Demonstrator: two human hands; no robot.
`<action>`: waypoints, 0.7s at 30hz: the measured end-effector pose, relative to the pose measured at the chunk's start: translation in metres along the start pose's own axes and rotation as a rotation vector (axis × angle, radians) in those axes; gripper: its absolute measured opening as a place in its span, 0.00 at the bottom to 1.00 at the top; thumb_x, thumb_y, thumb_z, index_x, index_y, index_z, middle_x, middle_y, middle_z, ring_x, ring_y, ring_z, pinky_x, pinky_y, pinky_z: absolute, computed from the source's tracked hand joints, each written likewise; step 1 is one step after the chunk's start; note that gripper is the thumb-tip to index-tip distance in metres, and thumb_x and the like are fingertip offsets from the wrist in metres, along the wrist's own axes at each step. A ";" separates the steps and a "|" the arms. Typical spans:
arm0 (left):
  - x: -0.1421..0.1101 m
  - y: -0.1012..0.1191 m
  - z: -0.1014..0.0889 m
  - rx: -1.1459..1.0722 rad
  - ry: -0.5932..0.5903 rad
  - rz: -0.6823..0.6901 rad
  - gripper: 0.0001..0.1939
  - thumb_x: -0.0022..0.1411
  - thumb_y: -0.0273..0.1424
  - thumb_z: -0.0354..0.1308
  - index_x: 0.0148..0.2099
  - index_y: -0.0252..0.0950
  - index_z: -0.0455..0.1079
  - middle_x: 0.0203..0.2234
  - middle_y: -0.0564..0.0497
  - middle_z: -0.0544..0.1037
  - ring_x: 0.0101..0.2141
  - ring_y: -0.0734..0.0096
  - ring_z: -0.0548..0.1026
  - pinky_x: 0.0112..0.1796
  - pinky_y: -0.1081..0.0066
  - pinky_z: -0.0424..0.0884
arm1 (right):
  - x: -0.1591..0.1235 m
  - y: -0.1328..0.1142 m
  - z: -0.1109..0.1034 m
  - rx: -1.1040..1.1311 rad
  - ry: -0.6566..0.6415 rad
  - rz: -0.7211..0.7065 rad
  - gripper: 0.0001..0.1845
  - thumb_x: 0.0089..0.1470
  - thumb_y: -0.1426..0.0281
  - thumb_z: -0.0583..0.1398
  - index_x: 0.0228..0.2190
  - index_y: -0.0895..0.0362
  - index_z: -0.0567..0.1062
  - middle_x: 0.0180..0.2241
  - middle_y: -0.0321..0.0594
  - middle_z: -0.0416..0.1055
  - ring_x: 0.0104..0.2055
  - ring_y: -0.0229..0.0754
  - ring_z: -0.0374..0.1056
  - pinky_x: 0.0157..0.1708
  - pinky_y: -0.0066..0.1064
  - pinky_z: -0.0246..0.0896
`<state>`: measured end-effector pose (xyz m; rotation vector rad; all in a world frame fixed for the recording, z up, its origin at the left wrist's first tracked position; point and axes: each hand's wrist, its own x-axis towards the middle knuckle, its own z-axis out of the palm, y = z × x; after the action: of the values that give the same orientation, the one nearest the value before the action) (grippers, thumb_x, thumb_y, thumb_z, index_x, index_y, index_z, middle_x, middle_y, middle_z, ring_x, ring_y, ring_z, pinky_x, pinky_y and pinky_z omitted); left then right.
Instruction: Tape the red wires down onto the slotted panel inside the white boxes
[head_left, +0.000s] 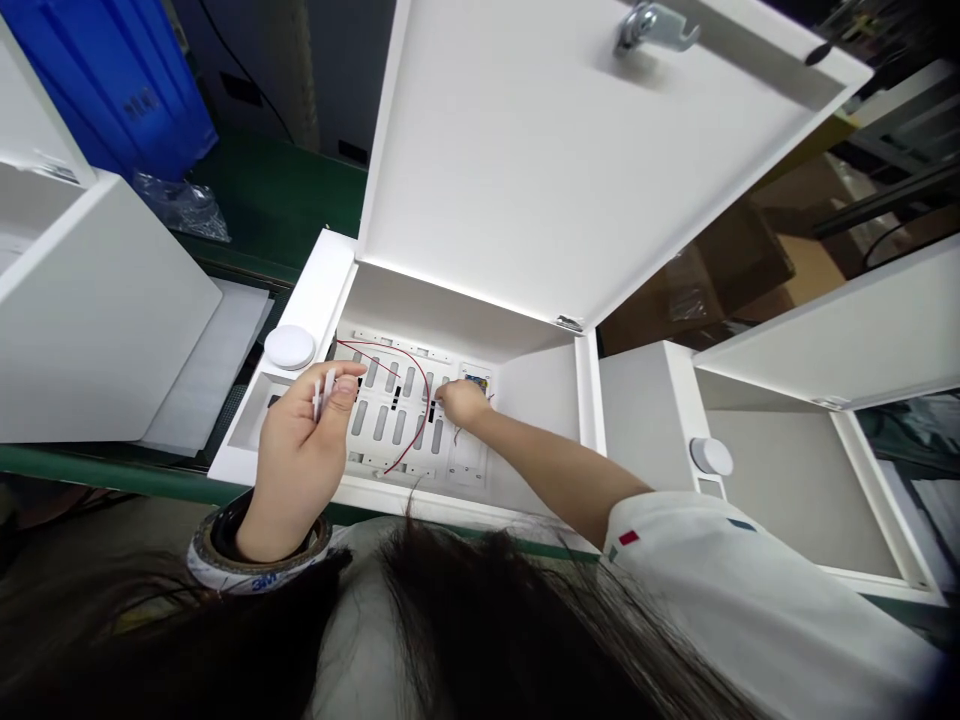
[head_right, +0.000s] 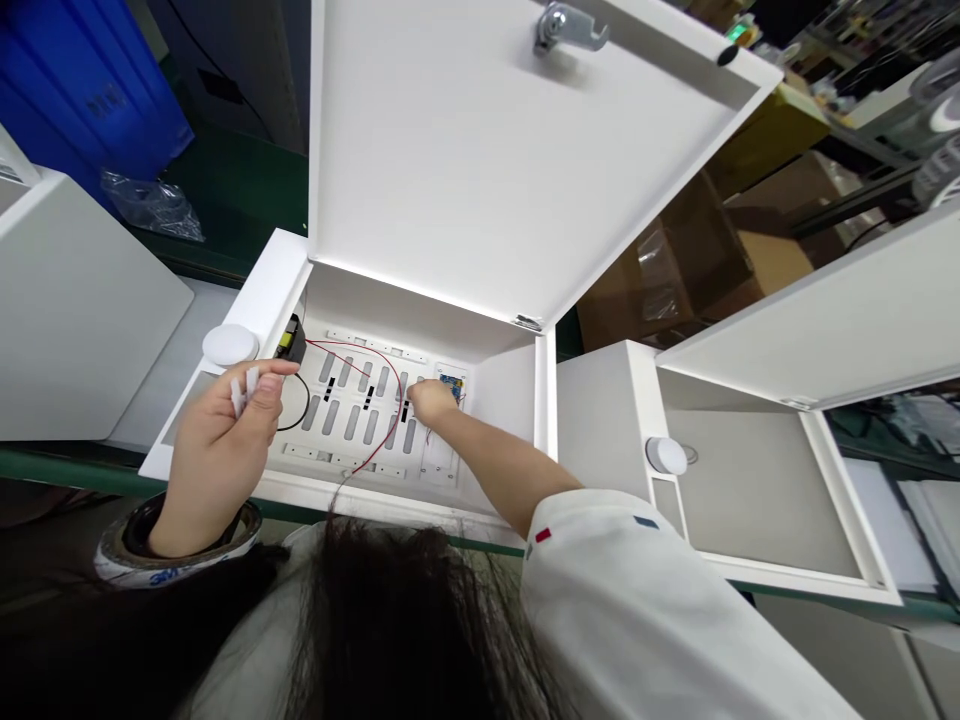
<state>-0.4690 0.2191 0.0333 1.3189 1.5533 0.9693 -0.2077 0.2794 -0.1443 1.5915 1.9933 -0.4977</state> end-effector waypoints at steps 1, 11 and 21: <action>-0.001 0.000 -0.001 -0.021 -0.013 -0.024 0.17 0.67 0.45 0.51 0.48 0.42 0.73 0.20 0.56 0.65 0.21 0.77 0.60 0.28 0.76 0.63 | 0.000 0.000 0.007 0.035 0.010 -0.036 0.18 0.57 0.74 0.56 0.47 0.55 0.79 0.46 0.47 0.77 0.50 0.48 0.72 0.47 0.31 0.63; -0.002 -0.002 -0.002 -0.075 -0.031 -0.075 0.16 0.66 0.46 0.53 0.47 0.43 0.73 0.20 0.57 0.62 0.20 0.81 0.56 0.25 0.78 0.59 | -0.005 0.008 0.041 0.030 0.079 -0.230 0.22 0.58 0.75 0.54 0.49 0.50 0.78 0.43 0.42 0.78 0.47 0.47 0.71 0.41 0.30 0.60; -0.001 -0.003 -0.002 -0.063 -0.042 -0.072 0.16 0.66 0.46 0.53 0.47 0.43 0.73 0.18 0.57 0.58 0.20 0.79 0.56 0.24 0.77 0.57 | -0.006 0.010 0.044 -0.075 0.061 -0.248 0.28 0.56 0.80 0.54 0.55 0.49 0.74 0.39 0.45 0.75 0.45 0.47 0.70 0.37 0.31 0.58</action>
<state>-0.4714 0.2179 0.0311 1.2239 1.5164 0.9320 -0.1893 0.2509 -0.1745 1.3363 2.2428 -0.4661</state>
